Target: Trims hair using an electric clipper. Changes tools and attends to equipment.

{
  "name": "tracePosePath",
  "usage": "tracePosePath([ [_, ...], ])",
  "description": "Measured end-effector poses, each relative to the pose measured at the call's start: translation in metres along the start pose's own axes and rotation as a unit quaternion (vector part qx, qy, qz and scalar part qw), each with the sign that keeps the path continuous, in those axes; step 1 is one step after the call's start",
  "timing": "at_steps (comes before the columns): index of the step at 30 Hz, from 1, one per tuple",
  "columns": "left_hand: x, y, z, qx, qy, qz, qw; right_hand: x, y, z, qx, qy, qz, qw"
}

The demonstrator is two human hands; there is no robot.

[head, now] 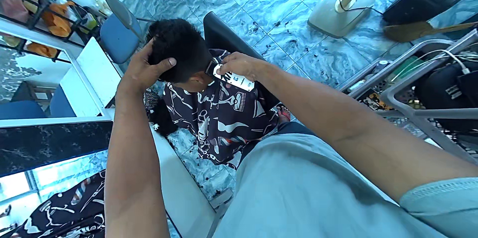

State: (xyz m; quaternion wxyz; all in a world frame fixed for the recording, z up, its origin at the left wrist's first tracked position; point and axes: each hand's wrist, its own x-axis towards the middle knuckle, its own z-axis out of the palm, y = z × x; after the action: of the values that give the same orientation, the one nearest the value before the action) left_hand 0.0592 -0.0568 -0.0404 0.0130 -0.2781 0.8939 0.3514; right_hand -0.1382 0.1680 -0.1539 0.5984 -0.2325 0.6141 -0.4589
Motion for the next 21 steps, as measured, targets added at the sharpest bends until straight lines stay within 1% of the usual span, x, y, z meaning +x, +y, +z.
tracePosePath([
  [3,0.003,0.002,-0.001,-0.007,-0.005,0.000,1.000,0.000,-0.001,0.001,-0.015,0.008,0.011,1.000],
  [7,0.008,0.003,-0.002,-0.013,-0.011,-0.004,1.000,-0.001,-0.001,0.002,0.037,-0.009,-0.006,0.999],
  [9,0.009,0.004,-0.002,-0.014,-0.009,-0.006,1.000,0.000,0.000,0.005,-0.005,0.008,-0.001,1.000],
  [10,0.009,0.005,-0.003,-0.012,-0.011,-0.005,1.000,0.001,0.000,0.006,-0.008,0.011,0.002,1.000],
  [13,0.012,0.008,-0.003,-0.010,-0.015,-0.006,1.000,0.000,0.001,0.004,0.060,-0.016,-0.006,0.998],
  [16,0.013,0.008,-0.004,-0.012,-0.015,-0.012,1.000,0.001,0.002,0.006,0.012,0.005,0.003,1.000],
  [17,0.013,0.009,-0.004,-0.011,-0.017,-0.017,1.000,0.000,0.001,0.006,0.020,0.006,0.002,1.000],
  [19,0.014,0.012,-0.004,-0.012,-0.019,-0.024,0.999,-0.002,0.000,0.004,0.078,-0.017,-0.008,0.997],
  [20,0.013,0.012,-0.004,-0.014,-0.019,-0.025,0.999,-0.003,-0.001,0.005,0.086,-0.021,-0.012,0.996],
  [21,0.013,0.011,-0.004,-0.014,-0.020,-0.025,0.999,-0.003,-0.002,0.007,0.065,-0.013,-0.012,0.998],
])
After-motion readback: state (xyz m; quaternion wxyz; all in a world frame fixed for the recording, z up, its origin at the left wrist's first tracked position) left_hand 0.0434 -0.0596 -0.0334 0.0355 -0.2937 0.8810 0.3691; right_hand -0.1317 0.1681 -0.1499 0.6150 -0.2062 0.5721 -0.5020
